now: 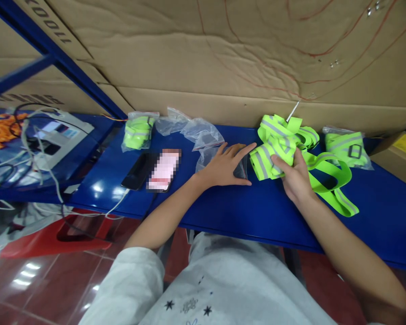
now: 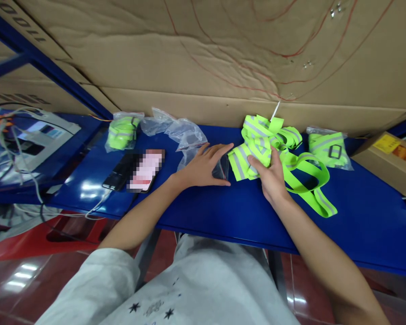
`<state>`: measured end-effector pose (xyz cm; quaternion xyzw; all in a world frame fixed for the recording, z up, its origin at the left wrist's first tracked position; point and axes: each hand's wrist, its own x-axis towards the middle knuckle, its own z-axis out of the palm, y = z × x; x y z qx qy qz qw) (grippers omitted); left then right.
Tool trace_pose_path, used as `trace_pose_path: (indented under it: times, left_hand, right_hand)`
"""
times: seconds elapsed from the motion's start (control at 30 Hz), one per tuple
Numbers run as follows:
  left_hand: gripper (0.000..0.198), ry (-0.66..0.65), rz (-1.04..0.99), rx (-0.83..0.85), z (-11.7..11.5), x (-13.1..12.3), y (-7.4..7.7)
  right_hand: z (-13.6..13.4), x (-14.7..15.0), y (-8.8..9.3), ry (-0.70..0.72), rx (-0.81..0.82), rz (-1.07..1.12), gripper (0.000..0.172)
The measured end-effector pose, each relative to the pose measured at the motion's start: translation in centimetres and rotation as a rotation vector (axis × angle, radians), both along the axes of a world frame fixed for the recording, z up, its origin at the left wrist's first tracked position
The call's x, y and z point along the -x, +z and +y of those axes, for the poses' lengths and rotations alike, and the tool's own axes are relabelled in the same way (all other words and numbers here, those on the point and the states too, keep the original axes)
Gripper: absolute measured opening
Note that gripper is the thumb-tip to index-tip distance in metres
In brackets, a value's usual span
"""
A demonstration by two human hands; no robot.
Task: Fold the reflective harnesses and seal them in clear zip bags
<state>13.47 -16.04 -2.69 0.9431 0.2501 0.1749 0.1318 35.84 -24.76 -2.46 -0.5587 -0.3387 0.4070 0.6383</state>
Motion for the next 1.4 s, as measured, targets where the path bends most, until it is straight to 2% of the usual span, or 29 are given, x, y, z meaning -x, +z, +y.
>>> trace_pose_path:
  times: [0.13,0.23,0.33,0.47,0.7,0.77,0.9,0.97,1.17,1.3,1.4]
  left_hand:
    - [0.119,-0.012,-0.133,0.011,-0.3,-0.3,0.0]
    - [0.120,-0.004,-0.183,-0.014,-0.7,-0.7,-0.2]
    - [0.121,0.002,-0.174,-0.035,-0.9,-1.0,-0.6]
    - [0.119,-0.030,-0.122,-0.054,-1.1,-1.2,-1.1]
    - [0.106,-0.011,-0.144,-0.032,-1.6,-1.8,-1.3]
    - [0.110,-0.033,-0.111,0.006,-1.6,-1.6,-1.0]
    - [0.135,-0.130,-0.050,0.083,-1.3,-0.6,-0.2]
    - [0.139,-0.135,-0.009,0.088,-1.1,-0.2,0.1]
    - [0.127,-0.065,-0.004,0.034,-1.1,-0.7,-0.6]
    - [0.122,-0.032,-0.029,-0.026,-1.5,-1.7,-1.3]
    - [0.116,-0.001,-0.048,-0.075,-1.8,-2.1,-1.5]
  right_hand:
    - [-0.1,0.4,1.1,0.025,0.042,0.182,0.060]
    - [0.0,0.7,0.5,0.005,0.040,0.164,0.063]
    - [0.1,0.8,-0.7,-0.013,-0.007,0.040,0.065]
    - [0.1,0.1,-1.7,0.036,-0.024,-0.276,0.066]
    - [-0.5,0.4,-0.9,0.043,-0.101,-0.636,0.059]
    - [-0.6,0.8,-0.8,0.051,-0.117,-0.670,0.057]
    - [-0.4,1.0,-1.2,0.055,-0.068,-0.586,0.061]
    - [-0.2,0.9,-1.4,0.058,-0.037,-0.534,0.064]
    - [0.3,1.1,-1.9,0.113,0.018,-0.332,0.068]
    - [0.3,1.6,-2.5,0.023,-0.023,-0.334,0.069]
    - [0.2,2.3,-2.6,0.006,-0.018,-0.240,0.067]
